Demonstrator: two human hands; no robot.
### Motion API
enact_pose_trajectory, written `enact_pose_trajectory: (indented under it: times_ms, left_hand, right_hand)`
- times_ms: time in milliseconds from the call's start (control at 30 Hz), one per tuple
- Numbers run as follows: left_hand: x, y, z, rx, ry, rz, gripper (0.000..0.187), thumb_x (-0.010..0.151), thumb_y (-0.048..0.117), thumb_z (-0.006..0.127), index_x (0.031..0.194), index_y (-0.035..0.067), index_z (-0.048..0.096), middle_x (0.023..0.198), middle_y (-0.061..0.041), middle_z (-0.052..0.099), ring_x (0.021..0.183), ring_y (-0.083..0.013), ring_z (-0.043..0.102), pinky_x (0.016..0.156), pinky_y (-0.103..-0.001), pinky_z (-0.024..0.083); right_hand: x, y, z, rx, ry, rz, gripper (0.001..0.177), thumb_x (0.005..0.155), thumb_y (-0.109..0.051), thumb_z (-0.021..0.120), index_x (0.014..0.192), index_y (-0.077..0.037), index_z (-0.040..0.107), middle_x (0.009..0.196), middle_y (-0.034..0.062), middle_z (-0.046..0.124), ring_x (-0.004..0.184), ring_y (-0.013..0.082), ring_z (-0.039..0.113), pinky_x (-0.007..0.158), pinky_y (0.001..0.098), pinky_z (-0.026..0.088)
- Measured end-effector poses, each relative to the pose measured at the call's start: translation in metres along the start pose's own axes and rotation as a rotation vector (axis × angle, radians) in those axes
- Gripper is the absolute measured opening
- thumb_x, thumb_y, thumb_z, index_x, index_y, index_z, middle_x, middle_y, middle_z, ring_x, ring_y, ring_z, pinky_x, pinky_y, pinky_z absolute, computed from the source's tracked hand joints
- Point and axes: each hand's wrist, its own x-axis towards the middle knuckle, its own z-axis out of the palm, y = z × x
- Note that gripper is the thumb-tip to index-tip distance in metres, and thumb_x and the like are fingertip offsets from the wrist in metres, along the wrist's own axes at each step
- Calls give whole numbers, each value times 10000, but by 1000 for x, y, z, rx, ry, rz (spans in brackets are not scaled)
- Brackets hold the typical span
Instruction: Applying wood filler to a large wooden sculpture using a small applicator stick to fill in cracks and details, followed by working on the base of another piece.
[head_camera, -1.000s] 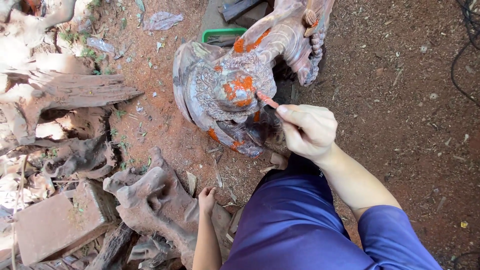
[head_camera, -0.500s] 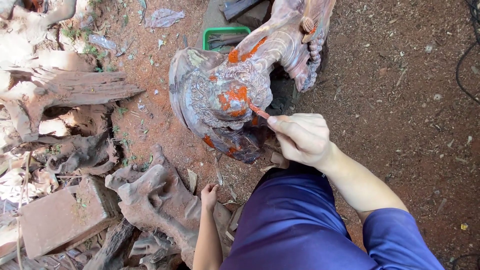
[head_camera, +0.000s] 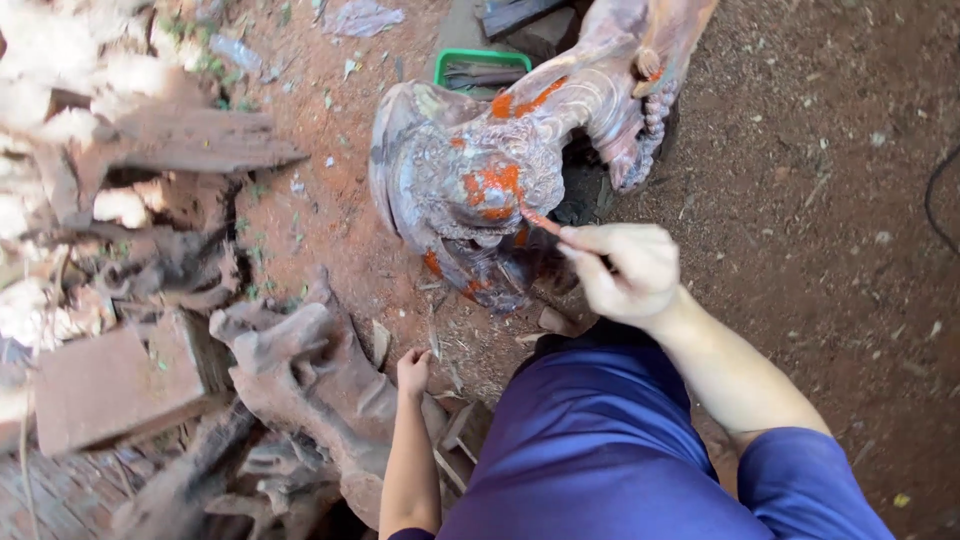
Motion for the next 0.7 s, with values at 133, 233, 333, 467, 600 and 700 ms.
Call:
enact_pose_trajectory:
  times_ms: [133,233,333,467,600,700]
  left_hand:
    - [-17,-15,32,-55,136,-8,124,872,204,749,938,108,791,779,-132,741,741,-248,708,619,-400,582]
    - [-51,-14,87,-174,259,-25,148,850,219,779,947,111,803,849,0,756,804,-88,633,762,-269,525]
    - [-98,-19,173,-631,308,-304,78,952,113,644,942,60,699,804,-100,737,657,-169,706,554,-320,579]
    - [-179,-11,296,-1005,397,-292,176,874,11,668,732,103,617,603,-70,582,494,-171,580,417,-337,485]
    - [-257,-16,368,-700,329,-517,42,869,157,757,870,117,742,719,-42,698,569,-129,609,448,-322,503]
    - [-292,-17,392,-779,359,-647,53,894,168,707,898,116,718,736,-84,701,526,-176,617,344,-367,474]
  right_hand:
    - [41,18,-46,84,-200,15,59,928,28,749,967,69,764,589,115,660,458,200,584,482,311,480]
    - [91,41,-83,-132,-577,4,72,1051,-116,761,1026,-50,779,896,65,738,753,183,662,762,343,499]
    - [129,62,-83,178,-711,132,47,1127,115,713,1111,156,697,770,176,619,627,165,575,619,253,412]
    - [151,91,-83,247,-836,21,60,1141,137,765,1126,174,721,926,214,670,726,168,539,687,269,395]
    - [167,120,-68,310,-962,-83,120,1222,72,757,1127,121,703,864,89,549,795,166,464,767,323,366]
    - [167,132,-54,288,-1000,-7,306,1276,38,772,1025,5,599,910,58,568,849,146,524,781,326,415]
